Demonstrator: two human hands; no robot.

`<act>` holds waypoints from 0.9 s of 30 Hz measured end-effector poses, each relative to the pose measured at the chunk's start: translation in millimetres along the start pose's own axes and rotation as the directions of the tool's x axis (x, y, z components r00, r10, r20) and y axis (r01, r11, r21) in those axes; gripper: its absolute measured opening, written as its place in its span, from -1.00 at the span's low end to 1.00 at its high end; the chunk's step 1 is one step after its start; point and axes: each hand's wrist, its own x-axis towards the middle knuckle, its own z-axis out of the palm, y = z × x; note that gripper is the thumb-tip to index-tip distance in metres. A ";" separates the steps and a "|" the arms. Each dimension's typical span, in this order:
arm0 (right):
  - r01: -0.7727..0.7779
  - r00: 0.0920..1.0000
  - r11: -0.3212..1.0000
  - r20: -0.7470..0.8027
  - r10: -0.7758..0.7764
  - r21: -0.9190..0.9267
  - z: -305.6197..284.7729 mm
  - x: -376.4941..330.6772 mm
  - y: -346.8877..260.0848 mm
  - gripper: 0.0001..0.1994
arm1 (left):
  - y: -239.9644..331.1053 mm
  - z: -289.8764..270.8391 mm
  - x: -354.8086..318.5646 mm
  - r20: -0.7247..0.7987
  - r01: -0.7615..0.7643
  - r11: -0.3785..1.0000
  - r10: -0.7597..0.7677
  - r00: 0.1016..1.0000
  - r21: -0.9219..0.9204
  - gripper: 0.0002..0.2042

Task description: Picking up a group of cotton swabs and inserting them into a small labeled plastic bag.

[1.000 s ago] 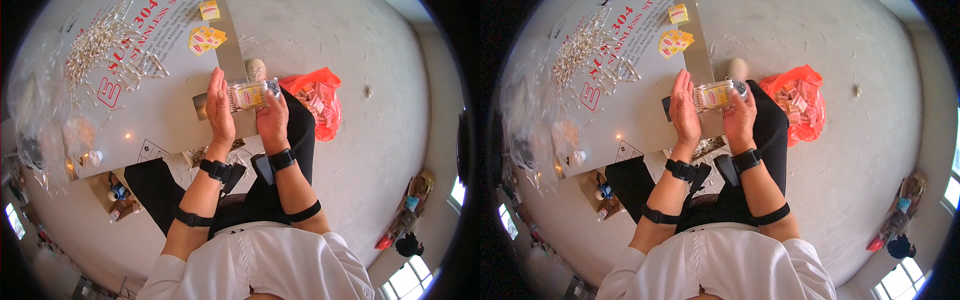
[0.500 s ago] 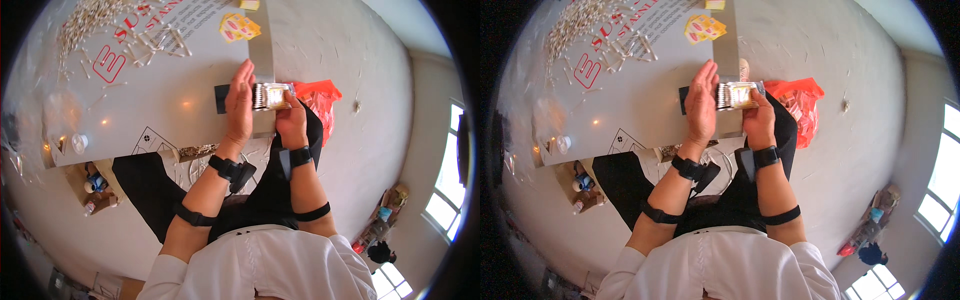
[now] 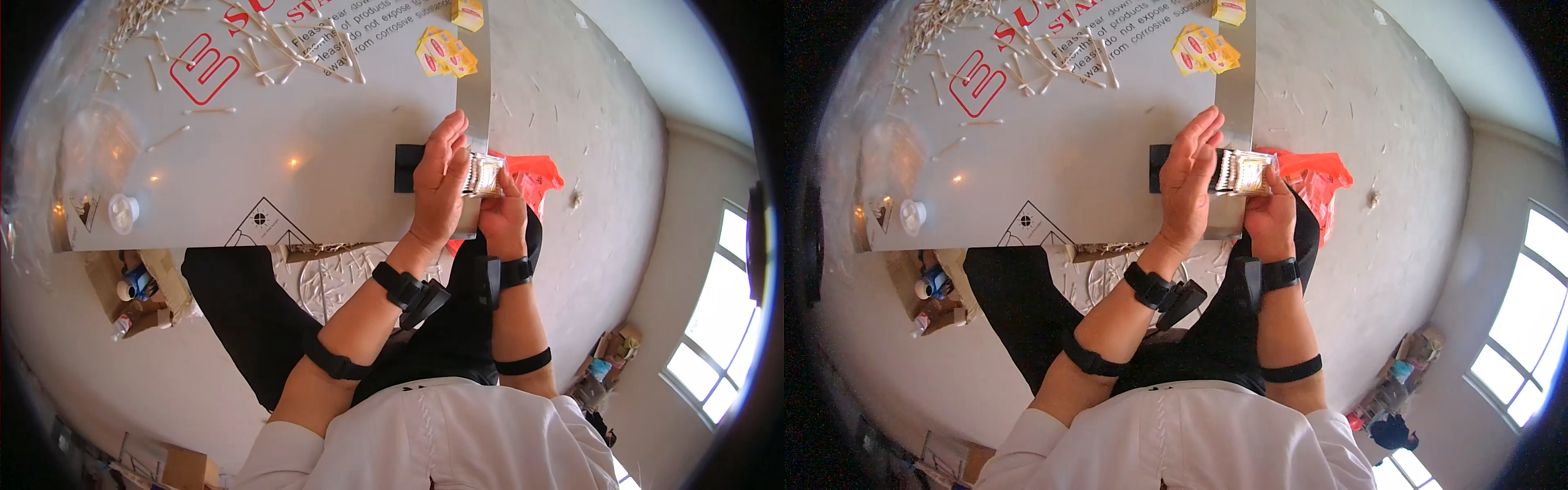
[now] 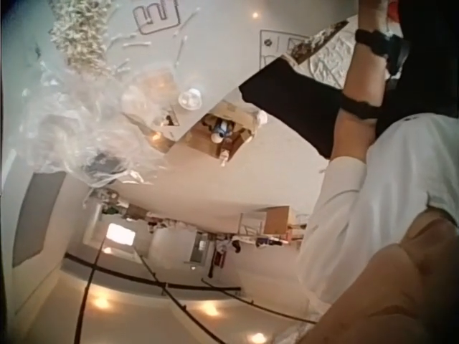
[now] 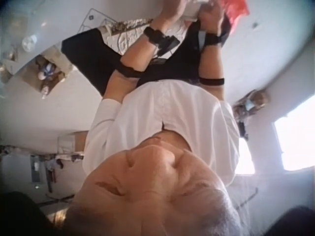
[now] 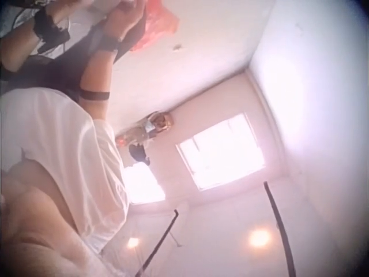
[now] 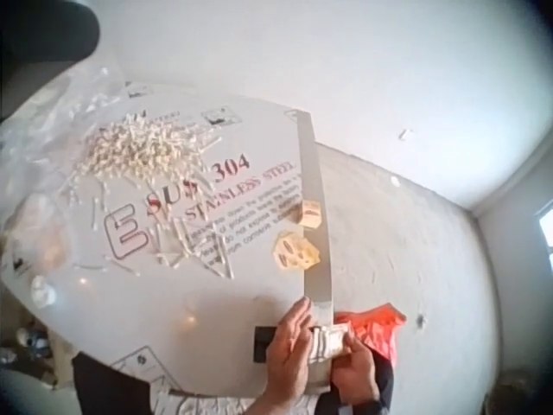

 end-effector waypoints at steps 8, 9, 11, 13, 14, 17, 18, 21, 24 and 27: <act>-0.013 1.000 0.999 0.021 0.014 -0.048 -13.8 4.4 -3.3 -0.62 | 6.1 0.8 2.5 0.066 -0.203 0.867 0.194 0.979 0.456 -0.51; -0.012 1.000 0.999 0.021 0.013 -0.050 -15.5 5.3 -4.2 -0.62 | 7.0 -2.5 4.4 0.212 -0.351 0.536 0.304 0.929 0.768 -0.48; -0.031 0.998 0.999 0.057 0.032 -0.009 -19.1 6.5 -6.0 -0.63 | 6.1 -5.1 6.7 0.246 -0.362 0.461 0.293 0.924 0.810 -0.47; -0.016 1.000 1.000 0.003 0.016 -0.014 -13.7 5.4 -2.5 -0.63 | 7.5 -7.3 6.9 0.277 -0.370 0.374 0.278 0.920 0.850 -0.46; 0.003 0.999 1.000 -0.052 -0.004 -0.020 -11.0 4.9 -0.7 -0.62 | 7.6 -6.8 6.0 0.287 -0.378 0.356 0.284 0.915 0.855 -0.47; -0.001 1.000 1.000 0.004 0.002 -0.017 -16.4 5.6 -5.5 -0.62 | 5.9 -3.9 5.0 0.287 -0.381 0.344 0.293 0.912 0.859 -0.49; -0.007 1.000 1.000 0.004 0.007 -0.019 -14.4 5.5 -3.7 -0.62 | 6.0 -5.6 4.2 0.276 -0.369 0.338 0.293 0.915 0.866 -0.50; 0.001 1.000 1.000 0.006 -0.001 0.000 -16.0 6.6 -4.6 -0.70 | 4.8 -5.2 4.9 0.275 -0.372 0.340 0.301 0.913 0.864 -0.55; 0.015 1.000 0.999 -0.021 -0.016 -0.045 -24.4 10.0 -11.9 -0.61 | 5.0 -2.1 5.8 0.289 -0.370 0.324 0.270 0.918 0.871 -0.62; 0.030 0.999 0.999 -0.030 -0.031 -0.037 -15.3 6.6 -5.7 -0.60 | 4.8 -4.9 6.4 0.291 -0.369 0.314 0.269 0.918 0.875 -0.64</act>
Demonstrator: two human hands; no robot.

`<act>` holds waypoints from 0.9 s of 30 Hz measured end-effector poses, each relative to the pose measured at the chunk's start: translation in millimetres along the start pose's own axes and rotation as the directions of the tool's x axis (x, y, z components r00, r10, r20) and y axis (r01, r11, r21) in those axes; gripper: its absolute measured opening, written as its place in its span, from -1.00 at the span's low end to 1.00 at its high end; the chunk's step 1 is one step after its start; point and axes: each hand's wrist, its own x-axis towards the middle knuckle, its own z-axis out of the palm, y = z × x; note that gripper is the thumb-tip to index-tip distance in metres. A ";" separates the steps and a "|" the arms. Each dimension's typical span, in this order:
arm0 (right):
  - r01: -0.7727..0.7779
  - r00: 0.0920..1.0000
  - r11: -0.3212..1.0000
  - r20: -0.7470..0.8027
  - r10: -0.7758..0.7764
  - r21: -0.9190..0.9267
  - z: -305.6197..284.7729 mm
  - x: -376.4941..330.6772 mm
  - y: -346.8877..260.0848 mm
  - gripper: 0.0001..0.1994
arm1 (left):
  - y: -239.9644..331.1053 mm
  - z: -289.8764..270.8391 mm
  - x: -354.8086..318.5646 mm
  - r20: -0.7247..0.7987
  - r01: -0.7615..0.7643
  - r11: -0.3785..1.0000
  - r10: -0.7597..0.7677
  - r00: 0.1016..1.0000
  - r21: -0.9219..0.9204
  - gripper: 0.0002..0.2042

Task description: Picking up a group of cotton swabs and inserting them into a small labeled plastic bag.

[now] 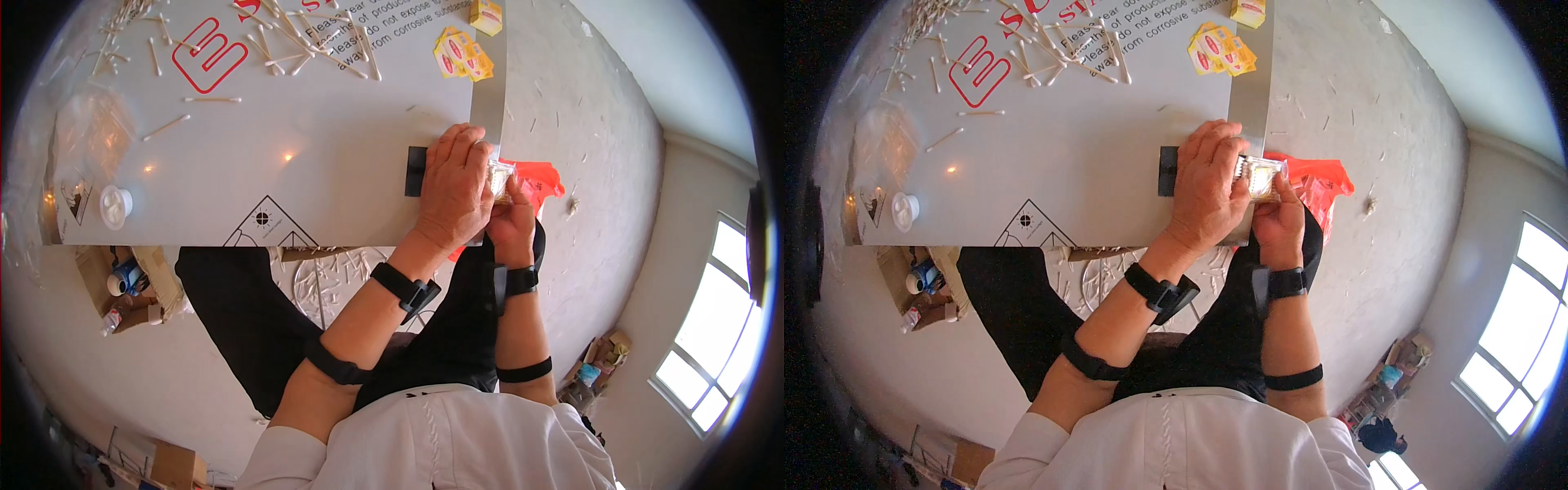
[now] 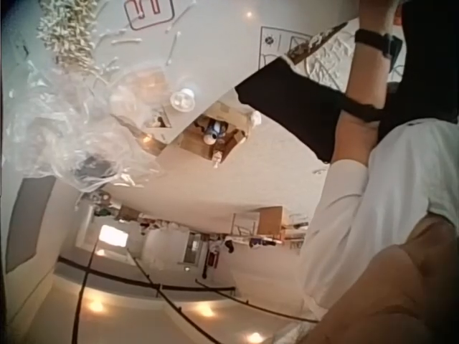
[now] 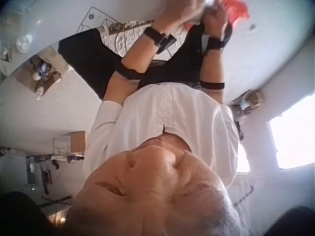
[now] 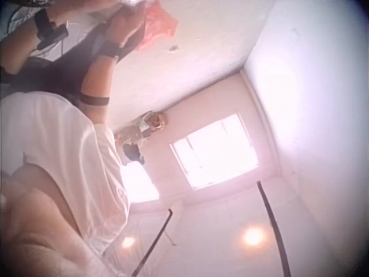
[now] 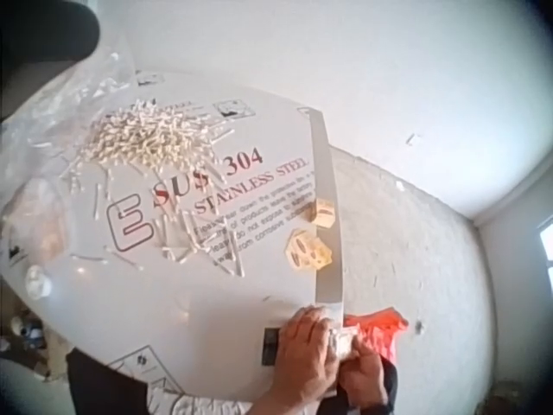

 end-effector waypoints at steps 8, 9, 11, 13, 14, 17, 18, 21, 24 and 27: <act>-0.035 0.997 0.999 0.069 0.033 0.026 16.9 -11.6 4.1 -0.69 | -1.0 0.4 -3.1 -0.009 -0.012 1.000 0.012 1.000 -0.001 -0.63; -0.033 0.997 0.999 0.070 0.031 0.025 14.2 -10.3 2.8 -0.69 | -0.2 0.4 -2.9 0.005 -0.013 1.000 0.013 1.000 -0.008 -0.63; -0.015 1.000 1.000 0.026 0.015 0.013 8.7 -7.0 0.7 -0.69 | 0.3 0.8 -1.5 -0.020 -0.014 0.999 0.013 1.000 -0.039 -0.65; -0.018 0.999 1.000 0.037 0.018 -0.003 4.1 -4.9 -0.5 -0.69 | -2.2 -0.3 -1.9 -0.044 -0.011 0.998 0.008 0.999 -0.069 -0.67; -0.020 0.999 1.000 0.049 0.021 -0.019 1.9 -3.9 -1.0 -0.69 | -5.2 -2.3 -2.4 -0.078 -0.026 0.995 0.019 0.997 -0.095 -0.70; -0.001 1.000 1.000 0.013 0.002 -0.022 0.0 -1.1 -1.6 -0.67 | -6.9 -8.0 -7.1 -0.103 -0.062 0.992 0.050 0.993 -0.114 -0.75; -0.004 1.000 1.000 0.012 0.004 -0.024 0.6 -1.1 -1.7 -0.67 | -5.9 -10.4 -9.3 -0.094 -0.084 0.991 0.074 0.993 -0.104 -0.78; -0.081 0.985 0.997 0.155 0.078 0.013 3.0 -2.8 -3.3 -0.66 | -0.8 -16.7 -15.4 -0.063 -0.067 0.997 0.064 0.996 -0.046 -0.76; -0.119 0.961 0.993 0.252 0.112 0.013 4.4 -4.5 -3.6 -0.63 | 1.0 -21.6 -18.7 -0.009 -0.085 0.996 0.085 0.996 -0.020 -0.73; -0.059 0.987 0.997 0.145 0.064 -0.039 4.0 -3.7 -5.3 -0.64 | 0.7 -22.9 -21.4 -0.004 -0.092 0.996 0.092 0.996 0.000 -0.69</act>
